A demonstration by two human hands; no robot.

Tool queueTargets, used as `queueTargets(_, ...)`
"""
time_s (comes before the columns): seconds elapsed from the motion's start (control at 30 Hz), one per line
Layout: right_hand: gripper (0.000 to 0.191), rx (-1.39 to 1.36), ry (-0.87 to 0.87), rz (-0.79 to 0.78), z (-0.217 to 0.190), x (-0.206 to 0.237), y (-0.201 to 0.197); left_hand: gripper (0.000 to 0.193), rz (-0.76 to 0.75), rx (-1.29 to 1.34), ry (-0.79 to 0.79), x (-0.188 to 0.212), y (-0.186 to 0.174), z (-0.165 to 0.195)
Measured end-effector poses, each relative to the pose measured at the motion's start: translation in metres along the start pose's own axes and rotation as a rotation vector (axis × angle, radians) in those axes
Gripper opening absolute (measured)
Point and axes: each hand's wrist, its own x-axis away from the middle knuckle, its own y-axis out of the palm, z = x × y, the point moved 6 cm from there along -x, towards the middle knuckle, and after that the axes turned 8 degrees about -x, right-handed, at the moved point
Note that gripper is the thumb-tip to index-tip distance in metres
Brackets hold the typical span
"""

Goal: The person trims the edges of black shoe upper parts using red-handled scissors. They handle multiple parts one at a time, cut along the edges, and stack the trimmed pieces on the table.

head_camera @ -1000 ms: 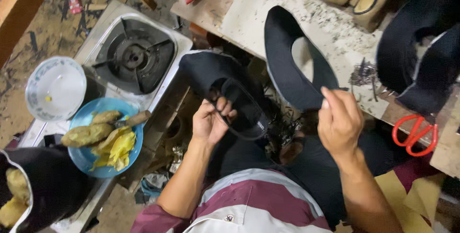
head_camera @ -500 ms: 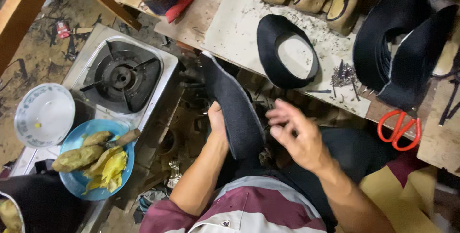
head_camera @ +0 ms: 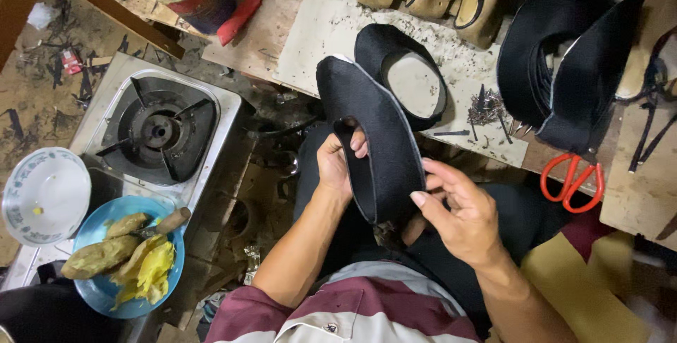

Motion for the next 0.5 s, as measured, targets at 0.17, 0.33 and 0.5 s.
queueTargets(0.17, 0.052, 0.070, 0.095, 0.124, 0.024, 0.001, -0.031, 0.010, -0.246, 0.110, 0.099, 0.000, 0.020, 0.009)
queueTargets(0.33, 0.044, -0.744, 0.249, 0.282, 0.065, -0.019, -0.068, 0.044, -0.124, 0.006, 0.050, 0.015, 0.033, 0.017)
queueTargets(0.5, 0.041, -0.899, 0.271, 0.253, 0.081, -0.030, -0.089, 0.055, -0.243, -0.008, 0.053, 0.030, 0.065, 0.024)
